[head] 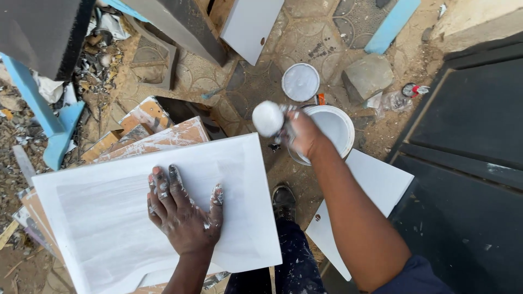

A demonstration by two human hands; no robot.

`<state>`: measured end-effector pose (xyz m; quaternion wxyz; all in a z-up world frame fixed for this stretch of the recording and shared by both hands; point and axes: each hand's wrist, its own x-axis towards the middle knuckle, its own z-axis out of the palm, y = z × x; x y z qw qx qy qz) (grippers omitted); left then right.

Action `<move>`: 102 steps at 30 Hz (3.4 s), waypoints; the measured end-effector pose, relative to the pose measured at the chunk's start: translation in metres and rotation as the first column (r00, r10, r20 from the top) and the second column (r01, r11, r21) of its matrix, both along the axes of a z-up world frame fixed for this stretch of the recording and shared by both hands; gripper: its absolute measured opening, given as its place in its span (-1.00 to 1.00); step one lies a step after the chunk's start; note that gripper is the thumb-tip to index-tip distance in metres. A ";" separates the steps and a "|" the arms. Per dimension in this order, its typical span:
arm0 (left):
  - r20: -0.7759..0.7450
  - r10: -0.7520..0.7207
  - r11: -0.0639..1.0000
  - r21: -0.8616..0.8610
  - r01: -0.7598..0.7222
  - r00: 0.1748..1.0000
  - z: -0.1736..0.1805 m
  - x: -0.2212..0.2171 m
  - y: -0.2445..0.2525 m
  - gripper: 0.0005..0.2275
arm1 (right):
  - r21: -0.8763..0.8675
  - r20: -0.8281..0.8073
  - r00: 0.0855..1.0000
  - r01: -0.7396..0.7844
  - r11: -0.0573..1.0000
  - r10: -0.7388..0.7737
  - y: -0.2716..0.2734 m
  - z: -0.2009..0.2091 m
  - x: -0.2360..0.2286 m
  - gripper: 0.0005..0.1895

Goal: Painting a white furniture panel using a small roller and a sponge.

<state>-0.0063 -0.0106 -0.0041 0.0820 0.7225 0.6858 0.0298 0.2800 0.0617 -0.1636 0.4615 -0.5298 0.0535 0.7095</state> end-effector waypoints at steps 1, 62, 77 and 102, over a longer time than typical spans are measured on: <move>0.000 -0.005 1.000 0.001 0.005 1.000 -0.001 -0.001 -0.001 -0.18 | 0.036 -0.137 0.990 -0.021 0.999 0.026 -0.012 -0.003 -0.008 -0.77; 0.169 -0.035 0.993 0.119 0.015 0.985 0.010 -0.004 0.001 -0.21 | -0.026 0.995 0.009 -0.935 0.355 0.097 -0.133 0.184 -0.059 -0.76; 0.129 -0.009 0.997 0.082 -0.002 0.992 0.007 -0.006 -0.003 -0.35 | 0.162 0.534 0.845 -0.138 0.977 0.031 -0.258 0.169 -0.062 -0.73; 0.287 -0.174 0.983 0.103 0.150 0.942 0.028 -0.039 -0.075 -0.45 | 0.193 0.774 0.630 -0.342 0.920 0.072 -0.390 0.113 -0.094 -0.69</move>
